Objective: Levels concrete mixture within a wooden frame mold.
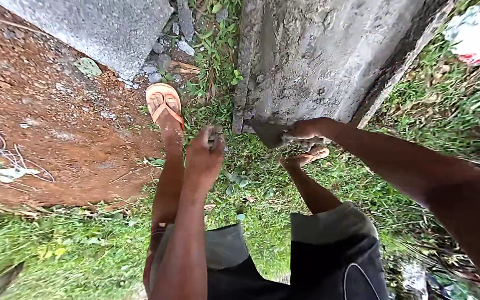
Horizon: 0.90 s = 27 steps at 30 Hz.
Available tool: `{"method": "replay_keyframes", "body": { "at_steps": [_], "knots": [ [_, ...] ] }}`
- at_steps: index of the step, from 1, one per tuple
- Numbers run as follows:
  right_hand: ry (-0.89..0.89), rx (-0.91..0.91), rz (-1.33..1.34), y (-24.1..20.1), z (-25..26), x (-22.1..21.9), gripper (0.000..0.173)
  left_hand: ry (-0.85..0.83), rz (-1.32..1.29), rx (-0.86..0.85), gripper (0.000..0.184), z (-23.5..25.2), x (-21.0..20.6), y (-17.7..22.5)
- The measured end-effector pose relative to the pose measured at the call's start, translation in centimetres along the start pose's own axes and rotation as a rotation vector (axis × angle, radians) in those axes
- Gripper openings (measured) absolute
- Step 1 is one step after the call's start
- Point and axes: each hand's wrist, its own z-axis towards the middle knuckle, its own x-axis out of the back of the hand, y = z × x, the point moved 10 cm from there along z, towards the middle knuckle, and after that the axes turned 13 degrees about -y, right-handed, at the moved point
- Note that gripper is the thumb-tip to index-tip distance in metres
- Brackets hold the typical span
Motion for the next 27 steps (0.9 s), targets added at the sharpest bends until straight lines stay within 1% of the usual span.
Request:
{"method": "replay_keyframes", "body": {
  "at_steps": [3, 5, 7, 10, 14, 15, 16, 17, 19, 20, 22, 24, 26, 27],
  "knots": [
    [-0.073, 0.065, 0.143, -2.7, 1.2, -0.5, 0.042, -0.013, 0.025, 0.018, 0.031, 0.8, -1.6, 0.4],
    [-0.094, 0.157, 0.247, -3.8, -0.4, 0.7, 0.046, -0.025, 0.039, 0.022, 0.031, 1.2, -2.4, 0.2],
    [-0.092, 0.243, 0.301, -4.5, -2.9, 3.4, 0.048, -0.029, 0.055, 0.033, 0.033, 1.4, -2.9, 0.3],
    [-0.034, 0.311, 0.285, -5.6, -6.9, 8.3, 0.049, -0.022, 0.055, 0.047, 0.033, 1.8, -3.1, 0.8],
    [0.143, 0.400, 0.338, -4.9, -12.6, 13.8, 0.049, -0.027, 0.038, 0.068, 0.030, 2.1, -3.5, 1.3],
    [0.175, 0.425, 0.354, -4.4, -13.7, 14.3, 0.049, -0.036, 0.035, 0.069, 0.030, 2.1, -3.5, 1.5],
    [0.199, 0.440, 0.359, -3.8, -14.6, 14.0, 0.049, -0.040, 0.031, 0.071, 0.029, 2.2, -3.5, 1.6],
    [0.214, 0.444, 0.340, -3.0, -15.1, 12.7, 0.049, -0.041, 0.030, 0.072, 0.029, 2.2, -3.3, 1.7],
    [0.201, 0.434, 0.258, -1.5, -13.6, 8.0, 0.046, -0.043, 0.037, 0.071, 0.030, 2.2, -2.9, 2.0],
    [0.214, 0.408, 0.137, -0.8, -11.8, 5.9, 0.044, -0.046, 0.031, 0.073, 0.031, 2.2, -2.7, 2.3],
    [0.308, 0.312, -0.205, -0.1, -7.3, 3.9, 0.044, -0.036, 0.016, 0.070, 0.032, 2.0, -2.3, 2.8],
    [0.339, 0.173, -0.466, 0.1, -2.6, 4.1, 0.051, -0.027, 0.008, 0.055, 0.033, 2.0, -2.1, 2.6],
    [0.374, 0.107, -0.566, -0.5, 0.3, 7.0, 0.051, -0.019, 0.020, 0.037, 0.034, 2.3, -2.3, 2.2],
    [0.403, 0.127, -0.594, -1.0, 1.1, 9.3, 0.049, -0.023, 0.042, 0.041, 0.034, 2.5, -2.6, 1.9]
  ]
}}
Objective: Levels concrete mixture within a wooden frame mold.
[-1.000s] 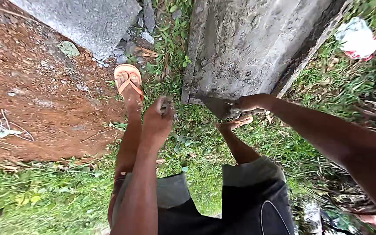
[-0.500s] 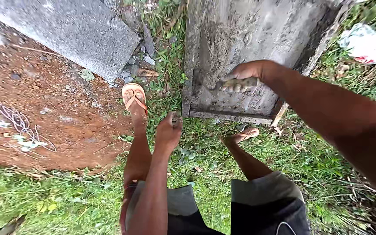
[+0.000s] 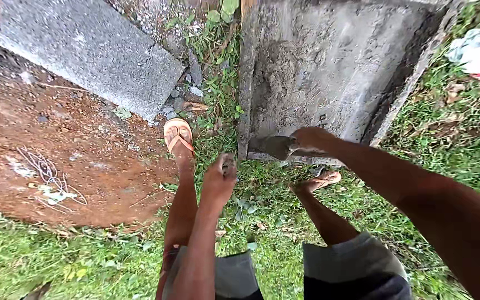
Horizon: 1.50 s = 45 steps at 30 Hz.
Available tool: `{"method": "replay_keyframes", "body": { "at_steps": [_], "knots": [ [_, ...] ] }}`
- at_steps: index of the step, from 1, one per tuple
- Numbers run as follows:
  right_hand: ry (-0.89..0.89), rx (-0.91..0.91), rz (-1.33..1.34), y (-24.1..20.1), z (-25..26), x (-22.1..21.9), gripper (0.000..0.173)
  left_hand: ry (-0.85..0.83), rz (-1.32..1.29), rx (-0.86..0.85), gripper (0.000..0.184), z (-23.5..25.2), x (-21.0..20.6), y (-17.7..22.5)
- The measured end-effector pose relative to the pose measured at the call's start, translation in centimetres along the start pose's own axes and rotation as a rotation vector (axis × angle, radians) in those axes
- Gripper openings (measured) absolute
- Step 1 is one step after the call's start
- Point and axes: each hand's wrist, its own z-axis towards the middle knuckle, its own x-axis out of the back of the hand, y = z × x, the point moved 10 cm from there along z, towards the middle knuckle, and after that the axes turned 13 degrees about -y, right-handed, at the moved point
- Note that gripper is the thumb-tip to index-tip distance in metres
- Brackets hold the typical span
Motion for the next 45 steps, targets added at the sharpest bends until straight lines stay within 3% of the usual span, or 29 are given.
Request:
{"method": "replay_keyframes", "body": {
  "at_steps": [4, 8, 11, 15, 17, 20, 23, 28, 31, 34, 37, 39, 42, 45],
  "knots": [
    [0.089, 0.084, 0.055, 2.8, -1.4, 9.2, 0.043, -0.030, 0.063, 0.047, 0.035, 0.3, -0.9, -0.2],
    [0.271, 0.008, 0.420, 9.7, -7.4, 15.2, 0.041, -0.042, 0.074, 0.047, 0.035, 0.5, -0.8, 1.6],
    [0.339, 0.032, 0.725, 11.1, -13.3, 13.2, 0.042, -0.039, 0.091, 0.020, 0.036, 0.6, -1.0, 2.5],
    [0.441, 0.197, 1.089, 6.4, -18.1, 9.4, 0.044, -0.125, 0.191, 0.054, 0.041, 1.4, -2.0, 3.5],
    [0.442, 0.340, 1.208, 2.4, -15.8, 8.9, 0.047, -0.133, 0.237, 0.049, 0.043, 1.6, -1.8, 5.4],
    [0.482, 0.477, 1.281, 0.2, -6.7, 9.9, 0.053, -0.056, 0.228, -0.019, 0.043, 1.8, -0.7, 8.4],
    [0.546, 0.373, 1.395, 1.2, -2.6, 7.3, 0.058, -0.035, 0.202, -0.093, 0.042, 1.9, 0.1, 9.2],
    [0.661, 0.135, 1.366, 4.9, -8.2, 0.7, 0.049, -0.095, 0.280, -0.046, 0.041, 1.6, 0.5, 7.0],
    [0.546, 0.079, 1.300, 6.9, -9.8, 0.1, 0.043, -0.078, 0.261, -0.034, 0.040, 1.1, 1.2, 6.2],
    [0.486, -0.069, 0.938, 7.2, -11.6, 2.2, 0.051, -0.079, 0.212, -0.069, 0.039, 1.0, 1.7, 6.5],
    [0.591, -0.315, 0.664, 6.9, -16.8, 1.6, 0.049, -0.083, 0.217, -0.044, 0.039, 0.8, 2.1, 6.5],
    [0.632, -0.416, 0.756, 8.7, -19.3, -0.6, 0.055, -0.076, 0.190, -0.043, 0.038, 0.9, 2.1, 6.5],
    [0.603, -0.318, 1.033, 13.8, -17.3, -3.0, 0.059, -0.093, 0.187, -0.029, 0.037, 1.1, 1.4, 6.6],
    [0.642, -0.298, 1.132, 16.3, -14.0, 0.6, 0.055, -0.136, 0.223, -0.002, 0.038, 0.9, 0.5, 6.4]
  ]
}}
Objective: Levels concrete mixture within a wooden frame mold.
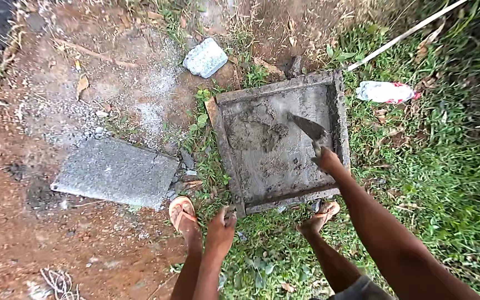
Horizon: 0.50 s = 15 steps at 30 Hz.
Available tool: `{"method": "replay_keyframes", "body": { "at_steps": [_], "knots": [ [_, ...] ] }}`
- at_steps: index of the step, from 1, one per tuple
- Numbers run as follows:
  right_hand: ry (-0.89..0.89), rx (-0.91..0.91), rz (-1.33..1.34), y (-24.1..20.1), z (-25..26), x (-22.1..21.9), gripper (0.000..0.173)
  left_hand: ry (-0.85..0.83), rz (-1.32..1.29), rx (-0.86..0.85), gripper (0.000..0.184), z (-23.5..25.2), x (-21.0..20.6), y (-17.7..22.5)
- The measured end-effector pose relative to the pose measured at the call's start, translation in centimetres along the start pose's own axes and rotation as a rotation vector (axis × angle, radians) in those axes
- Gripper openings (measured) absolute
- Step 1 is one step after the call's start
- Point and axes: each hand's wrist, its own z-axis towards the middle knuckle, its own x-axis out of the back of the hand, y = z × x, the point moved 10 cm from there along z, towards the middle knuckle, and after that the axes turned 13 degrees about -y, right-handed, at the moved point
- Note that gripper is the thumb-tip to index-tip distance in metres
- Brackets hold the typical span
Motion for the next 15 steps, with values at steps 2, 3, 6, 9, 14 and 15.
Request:
{"method": "replay_keyframes", "body": {
  "at_steps": [2, 3, 6, 9, 14, 15],
  "knots": [
    [0.012, 0.034, 0.096, -3.2, 2.8, -2.6, 0.057, 0.010, 0.024, -0.004, 0.038, 0.1, 0.0, -0.4],
    [0.008, 0.067, 0.140, -5.2, 3.5, -4.5, 0.059, 0.026, 0.034, -0.004, 0.037, 0.3, 0.2, -0.5],
    [-0.072, 0.113, 0.016, -7.7, 2.9, -8.9, 0.063, 0.024, 0.071, 0.008, 0.038, 1.0, -0.1, -0.2],
    [-0.158, 0.132, -0.225, -6.5, -0.1, -7.9, 0.057, 0.023, -0.015, -0.022, 0.035, 2.0, -1.3, -0.2],
    [-0.061, 0.254, -0.200, -1.1, -5.9, 4.3, 0.058, 0.007, 0.259, 0.144, 0.040, 1.8, -3.0, -1.5],
    [-0.006, 0.261, -0.211, 0.0, -5.9, 7.8, 0.055, -0.008, 0.372, 0.192, 0.043, 0.9, -3.2, -0.5]
  ]
}}
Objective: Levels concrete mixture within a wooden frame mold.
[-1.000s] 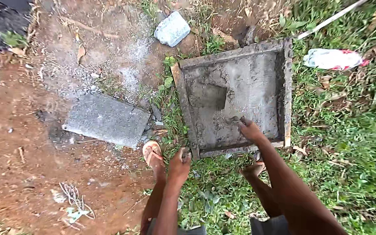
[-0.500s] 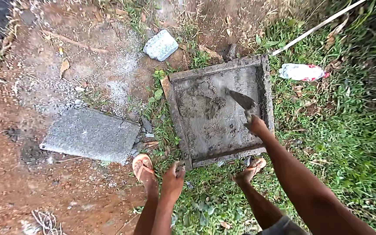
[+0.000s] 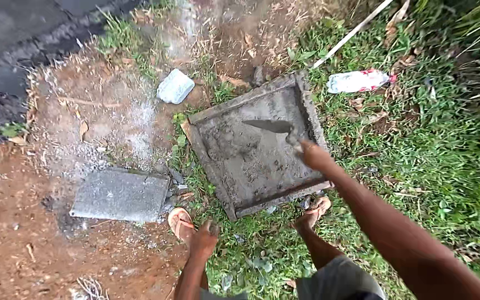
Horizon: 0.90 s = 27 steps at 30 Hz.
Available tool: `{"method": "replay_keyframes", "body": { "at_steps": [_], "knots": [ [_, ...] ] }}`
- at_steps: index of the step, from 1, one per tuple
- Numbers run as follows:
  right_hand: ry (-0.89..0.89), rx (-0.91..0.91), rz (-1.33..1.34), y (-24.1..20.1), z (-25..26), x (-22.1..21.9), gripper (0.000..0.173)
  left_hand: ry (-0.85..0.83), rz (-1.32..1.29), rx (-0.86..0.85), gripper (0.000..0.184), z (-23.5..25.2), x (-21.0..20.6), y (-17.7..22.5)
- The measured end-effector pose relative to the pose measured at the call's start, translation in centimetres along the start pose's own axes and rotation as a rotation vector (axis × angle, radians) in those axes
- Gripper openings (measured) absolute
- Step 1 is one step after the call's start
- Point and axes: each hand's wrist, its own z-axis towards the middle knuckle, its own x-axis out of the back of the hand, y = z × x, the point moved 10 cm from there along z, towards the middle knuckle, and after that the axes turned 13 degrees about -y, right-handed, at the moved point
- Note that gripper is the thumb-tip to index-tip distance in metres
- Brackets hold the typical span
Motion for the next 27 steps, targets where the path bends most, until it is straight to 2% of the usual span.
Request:
{"method": "replay_keyframes", "body": {
  "at_steps": [3, 5, 7, 12, 15, 17, 20, 23, 25, 27],
  "knots": [
    [0.139, -0.048, -0.075, 4.0, -2.0, 8.8, 0.046, 0.068, 0.146, -0.035, 0.046, -4.4, 1.4, 5.3],
    [0.168, -0.053, -0.029, 6.7, -4.4, 13.1, 0.045, 0.129, 0.064, -0.125, 0.046, -6.9, 2.5, 9.8],
    [0.214, -0.054, 0.009, 8.1, -9.3, 16.3, 0.045, 0.147, -0.040, -0.236, 0.045, -8.3, 3.3, 13.3],
    [0.372, -0.133, 0.026, 8.9, -25.6, 21.9, 0.048, -0.098, 0.021, -0.348, 0.047, -8.0, 2.5, 20.1],
    [0.360, -0.191, -0.014, 9.4, -28.6, 24.8, 0.045, -0.107, 0.017, -0.373, 0.047, -8.3, 4.4, 22.7],
    [0.331, -0.201, -0.094, 9.8, -26.5, 26.9, 0.044, -0.061, 0.012, -0.362, 0.046, -7.1, 6.3, 24.4],
    [0.274, -0.186, -0.212, 10.1, -18.6, 29.9, 0.041, -0.013, -0.041, -0.285, 0.048, -3.5, 8.3, 27.3],
    [0.212, -0.070, -0.317, 9.6, -6.0, 32.2, 0.041, 0.079, -0.127, -0.269, 0.046, 1.4, 10.4, 31.8],
    [0.150, 0.032, -0.405, 6.6, 3.5, 33.9, 0.044, 0.200, -0.182, -0.289, 0.049, 5.2, 13.1, 35.1],
    [0.106, 0.118, -0.457, 3.9, 10.8, 33.7, 0.046, 0.312, -0.189, -0.292, 0.050, 8.9, 15.3, 37.6]
  ]
}}
